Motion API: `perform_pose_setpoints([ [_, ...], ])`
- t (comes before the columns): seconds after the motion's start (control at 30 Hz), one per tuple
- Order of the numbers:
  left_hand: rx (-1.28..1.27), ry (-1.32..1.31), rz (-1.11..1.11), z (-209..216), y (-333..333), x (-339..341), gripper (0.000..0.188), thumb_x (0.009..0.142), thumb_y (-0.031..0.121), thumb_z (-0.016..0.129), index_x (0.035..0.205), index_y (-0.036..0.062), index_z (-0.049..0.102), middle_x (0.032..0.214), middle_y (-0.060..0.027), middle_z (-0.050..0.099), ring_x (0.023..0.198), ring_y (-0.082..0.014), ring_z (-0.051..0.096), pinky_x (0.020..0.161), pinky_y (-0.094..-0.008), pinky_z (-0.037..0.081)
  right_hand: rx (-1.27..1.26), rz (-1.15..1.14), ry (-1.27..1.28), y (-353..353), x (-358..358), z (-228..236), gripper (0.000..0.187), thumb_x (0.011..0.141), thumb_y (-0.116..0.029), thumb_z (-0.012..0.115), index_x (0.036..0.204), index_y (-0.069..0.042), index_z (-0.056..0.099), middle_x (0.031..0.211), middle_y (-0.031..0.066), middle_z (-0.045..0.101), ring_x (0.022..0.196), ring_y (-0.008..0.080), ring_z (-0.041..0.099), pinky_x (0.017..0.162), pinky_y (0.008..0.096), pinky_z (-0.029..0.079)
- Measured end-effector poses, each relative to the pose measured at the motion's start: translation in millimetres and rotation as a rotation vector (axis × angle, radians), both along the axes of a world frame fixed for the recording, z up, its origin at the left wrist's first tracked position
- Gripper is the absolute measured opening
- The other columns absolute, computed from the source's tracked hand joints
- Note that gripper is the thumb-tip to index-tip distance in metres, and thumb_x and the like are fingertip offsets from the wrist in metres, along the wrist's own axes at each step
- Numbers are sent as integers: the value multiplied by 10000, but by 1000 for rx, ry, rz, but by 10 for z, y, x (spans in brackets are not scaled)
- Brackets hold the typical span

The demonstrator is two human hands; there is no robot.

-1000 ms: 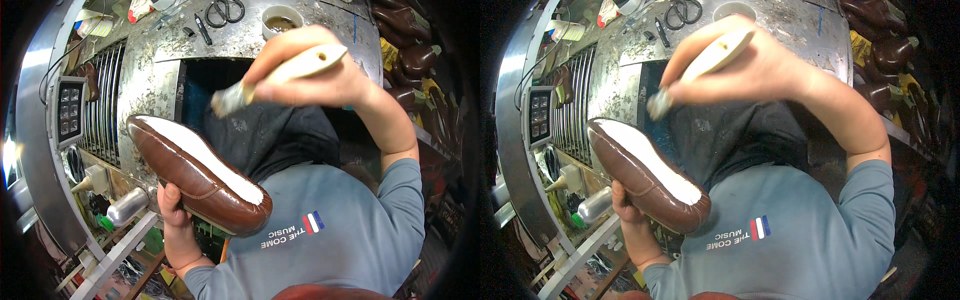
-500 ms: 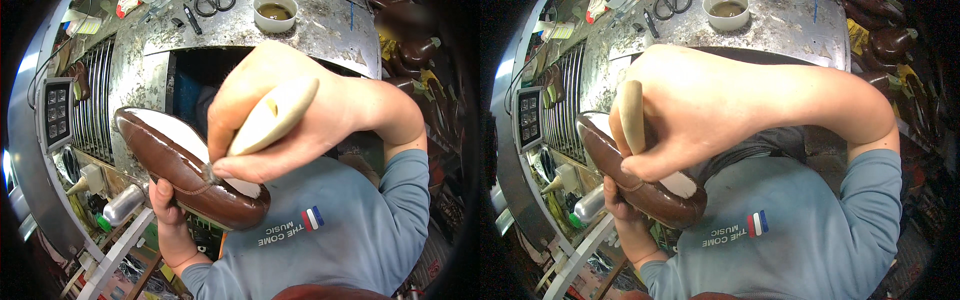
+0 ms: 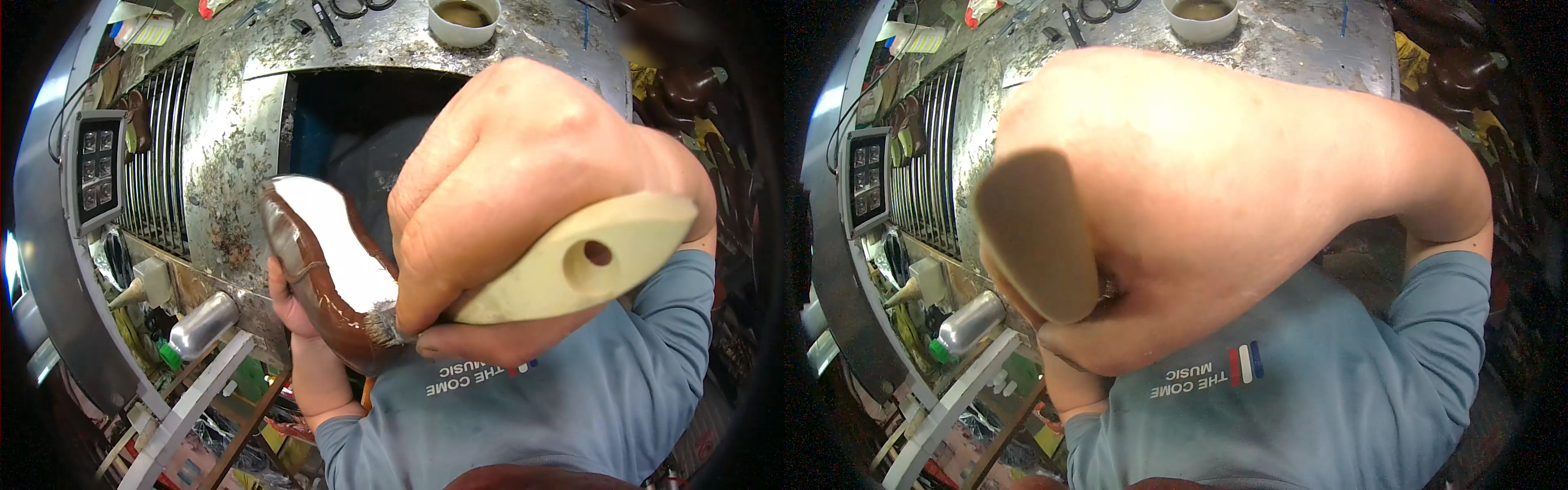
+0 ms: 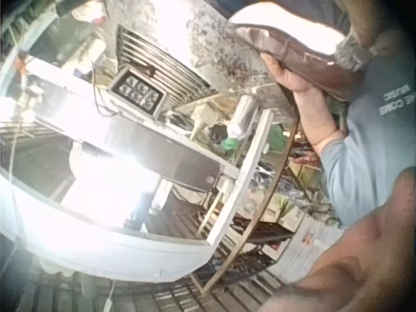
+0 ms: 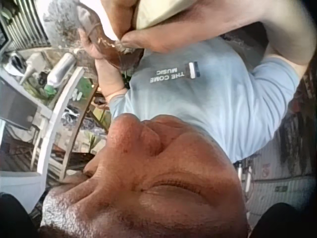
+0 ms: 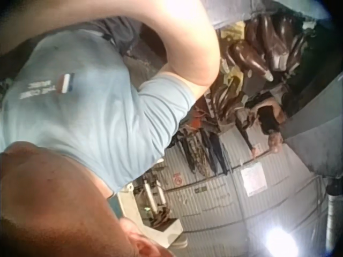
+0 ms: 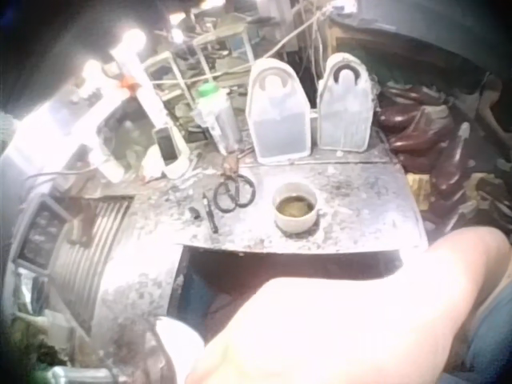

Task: The person repeatedly dips a paintbrush into a small cup of liquid and applies it to the upper surface of a brown shoe. The person holds the shoe in one hand and the brush in the other, working on the shoe's surface in a repetitive manner.

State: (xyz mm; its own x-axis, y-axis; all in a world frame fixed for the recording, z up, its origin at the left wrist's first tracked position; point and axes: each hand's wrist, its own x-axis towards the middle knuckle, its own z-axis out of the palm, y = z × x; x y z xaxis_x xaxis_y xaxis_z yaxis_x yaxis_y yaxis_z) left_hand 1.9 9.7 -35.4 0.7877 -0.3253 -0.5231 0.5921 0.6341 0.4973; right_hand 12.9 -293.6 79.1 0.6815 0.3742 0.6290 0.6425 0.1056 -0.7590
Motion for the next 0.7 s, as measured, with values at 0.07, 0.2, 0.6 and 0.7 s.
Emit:
perform_pose_setpoints([
  [0.07, -22, 110, 83, -42, -137, -31, 624, 1037, 495, 406, 1478, 53, 424, 1283, -204, 623, 1092, -300, 651, 922, -426, 533, -15, -5, -10, 19, -2, -11, 53, 790, -80, 766, 795, -65, 715, 701, 53, 662, 589, 224, 649, 504, 316, 508],
  [0.2, -437, 116, -158, -154, -249, -149, 618, 1043, 458, 404, 1495, 38, 371, 1187, -217, 629, 970, -282, 644, 810, -398, 519, -49, -19, -4, 19, 16, 40, 53, 801, -96, 760, 810, -63, 720, 720, 58, 670, 611, 222, 656, 526, 314, 513],
  [0.6, -858, 381, -431, -432, -440, -284, 630, 1059, 347, 400, 1547, -7, 215, 901, -256, 647, 604, -228, 621, 473, -313, 477, -178, 123, 1, 215, 301, -213, 90, 831, -144, 744, 856, -58, 734, 776, 75, 695, 675, 216, 678, 591, 309, 530],
  [0.7, -937, 431, -443, -538, -448, -374, 640, 1063, 319, 399, 1560, -18, 176, 829, -266, 652, 513, -214, 615, 389, -292, 466, -203, 194, -2, 329, 370, -187, 104, 838, -156, 740, 868, -57, 738, 790, 80, 701, 692, 214, 683, 607, 308, 534],
])
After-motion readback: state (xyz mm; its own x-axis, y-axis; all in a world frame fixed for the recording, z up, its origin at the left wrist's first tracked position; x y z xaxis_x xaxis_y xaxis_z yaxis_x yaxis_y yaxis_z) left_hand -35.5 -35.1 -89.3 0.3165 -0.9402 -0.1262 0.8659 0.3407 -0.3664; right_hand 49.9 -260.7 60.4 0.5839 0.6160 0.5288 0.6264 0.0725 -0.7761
